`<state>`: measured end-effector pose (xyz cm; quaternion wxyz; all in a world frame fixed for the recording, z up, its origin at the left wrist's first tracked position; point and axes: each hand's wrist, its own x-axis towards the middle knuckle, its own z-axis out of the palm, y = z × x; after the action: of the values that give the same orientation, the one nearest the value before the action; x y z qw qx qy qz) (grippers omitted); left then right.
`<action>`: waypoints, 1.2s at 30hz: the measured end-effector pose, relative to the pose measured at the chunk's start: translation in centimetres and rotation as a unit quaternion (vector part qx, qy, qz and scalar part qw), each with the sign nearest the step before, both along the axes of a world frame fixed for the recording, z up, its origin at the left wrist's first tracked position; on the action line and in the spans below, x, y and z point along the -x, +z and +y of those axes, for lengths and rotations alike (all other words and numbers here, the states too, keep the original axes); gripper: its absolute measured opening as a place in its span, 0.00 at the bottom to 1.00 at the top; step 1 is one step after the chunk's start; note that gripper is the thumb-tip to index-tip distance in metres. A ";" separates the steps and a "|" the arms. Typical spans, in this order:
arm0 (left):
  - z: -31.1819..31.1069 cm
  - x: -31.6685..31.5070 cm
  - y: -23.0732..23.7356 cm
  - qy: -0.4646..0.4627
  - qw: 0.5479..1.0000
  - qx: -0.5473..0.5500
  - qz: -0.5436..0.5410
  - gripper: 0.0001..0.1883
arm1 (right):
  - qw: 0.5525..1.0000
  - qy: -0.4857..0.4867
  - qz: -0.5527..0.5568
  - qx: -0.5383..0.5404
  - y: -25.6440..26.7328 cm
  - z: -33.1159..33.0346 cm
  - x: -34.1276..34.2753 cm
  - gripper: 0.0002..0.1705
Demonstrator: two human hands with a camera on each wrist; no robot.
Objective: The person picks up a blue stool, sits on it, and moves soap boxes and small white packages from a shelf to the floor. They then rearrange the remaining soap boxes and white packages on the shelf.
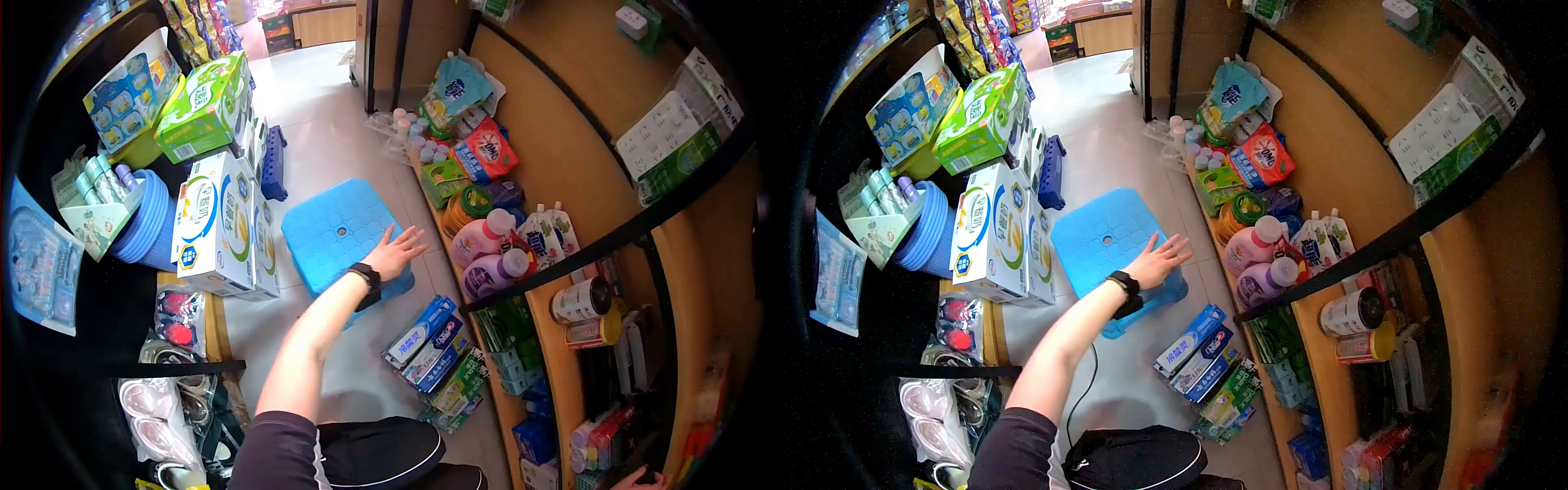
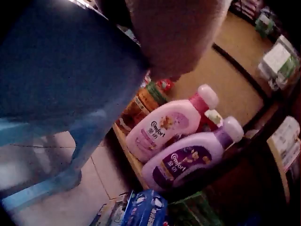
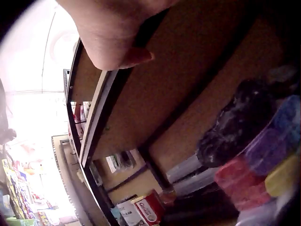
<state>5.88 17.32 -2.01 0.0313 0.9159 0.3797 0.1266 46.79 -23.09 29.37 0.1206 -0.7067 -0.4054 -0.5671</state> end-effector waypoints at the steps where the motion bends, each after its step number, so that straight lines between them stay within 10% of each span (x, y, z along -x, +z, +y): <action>1: -0.3 0.7 1.5 0.064 0.996 0.031 -0.049 0.27 | 1.000 0.005 -0.006 -0.003 0.1 -0.2 -0.1 0.23; 6: 1.5 10.2 1.5 0.447 0.892 0.059 0.016 0.37 | 0.999 0.006 -0.038 0.014 0.2 -0.1 -0.4 0.25; 23: -12.0 17.5 4.9 0.304 0.939 0.127 0.100 0.53 | 0.998 0.046 0.038 -0.019 -0.7 -0.1 -0.8 0.24; 27: -13.0 16.9 2.8 0.290 0.948 0.065 0.116 0.40 | 0.997 0.066 0.034 -0.018 -0.4 -0.2 -0.8 0.24; 31: -12.5 15.8 5.9 -0.007 0.952 0.300 -0.058 0.28 | 0.994 0.079 0.065 -0.036 -0.2 -0.4 -0.5 0.24; 36: -5.8 11.1 6.7 0.259 0.952 0.165 0.011 0.42 | 0.993 0.091 0.059 -0.038 0.1 -0.5 -0.5 0.25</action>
<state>-5.25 11.47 4.72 0.1438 0.7697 0.6195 0.0561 47.27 -23.56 29.43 0.2225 -0.6938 -0.4384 -0.5263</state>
